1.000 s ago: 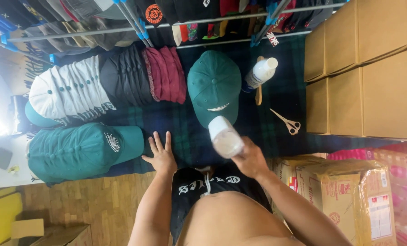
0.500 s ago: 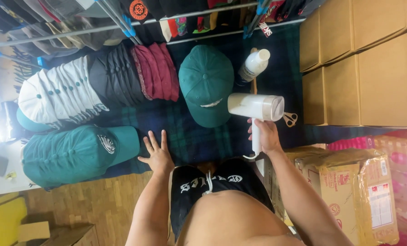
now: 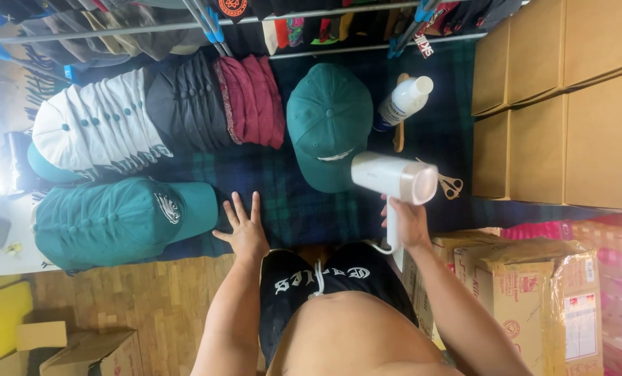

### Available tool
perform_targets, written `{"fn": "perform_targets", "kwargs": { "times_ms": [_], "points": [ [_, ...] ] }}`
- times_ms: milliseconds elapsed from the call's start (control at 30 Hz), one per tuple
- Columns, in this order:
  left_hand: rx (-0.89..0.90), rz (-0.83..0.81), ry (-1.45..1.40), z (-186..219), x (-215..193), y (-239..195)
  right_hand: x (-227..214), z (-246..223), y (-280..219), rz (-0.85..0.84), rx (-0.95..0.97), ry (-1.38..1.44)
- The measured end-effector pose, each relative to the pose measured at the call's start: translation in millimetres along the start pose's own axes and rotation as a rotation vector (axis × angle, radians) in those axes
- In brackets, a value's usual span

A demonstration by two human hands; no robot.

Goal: The person uses a hair dryer to dry a green baseball cap on a table, then applies a liquid from a bottle and scrubs the cap with a brush. The person repeats this process on a second white and green baseball cap.

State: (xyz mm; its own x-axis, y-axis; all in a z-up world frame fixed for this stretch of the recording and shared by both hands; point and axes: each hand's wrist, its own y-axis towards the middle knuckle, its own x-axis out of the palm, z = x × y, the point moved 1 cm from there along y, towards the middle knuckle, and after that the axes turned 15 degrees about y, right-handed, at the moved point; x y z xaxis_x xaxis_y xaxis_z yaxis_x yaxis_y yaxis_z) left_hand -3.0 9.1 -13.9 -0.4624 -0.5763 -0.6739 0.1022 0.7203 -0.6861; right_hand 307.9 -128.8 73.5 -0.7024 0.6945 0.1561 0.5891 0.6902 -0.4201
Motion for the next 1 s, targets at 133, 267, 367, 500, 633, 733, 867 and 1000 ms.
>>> {"fn": "perform_targets", "kwargs": {
  "times_ms": [133, 267, 367, 500, 633, 733, 867, 1000],
  "points": [
    [-0.003, 0.013, 0.005, -0.1, 1.6, 1.8, -14.8, 10.8, 28.8, -0.006, -0.029, -0.006],
    [0.006, 0.021, -0.009, -0.3, 0.9, 0.5, -8.7, 11.0, 13.7, -0.005, -0.023, -0.005],
    [0.011, 0.02, -0.014, -1.5, -0.3, -1.3, -8.7, 35.4, -5.2, -0.02, 0.0, -0.033],
    [0.013, 0.017, 0.001, -2.1, -0.5, -2.1, 2.4, 38.2, -24.9, -0.057, -0.013, -0.047],
    [0.023, 0.016, -0.006, -2.9, 3.4, 0.7, -2.7, 34.0, -10.8, -0.012, -0.023, -0.061],
    [0.026, 0.018, -0.007, -4.0, -0.9, -0.3, -7.4, 23.8, 8.6, 0.037, -0.001, -0.054],
    [0.062, 0.012, -0.027, -6.6, -6.7, -5.5, -4.7, 2.0, 20.6, 0.039, 0.007, -0.046],
    [0.084, 0.003, -0.027, -9.6, -9.4, -6.2, 0.8, -0.7, 12.4, 0.047, 0.023, -0.028]
  ]
}}
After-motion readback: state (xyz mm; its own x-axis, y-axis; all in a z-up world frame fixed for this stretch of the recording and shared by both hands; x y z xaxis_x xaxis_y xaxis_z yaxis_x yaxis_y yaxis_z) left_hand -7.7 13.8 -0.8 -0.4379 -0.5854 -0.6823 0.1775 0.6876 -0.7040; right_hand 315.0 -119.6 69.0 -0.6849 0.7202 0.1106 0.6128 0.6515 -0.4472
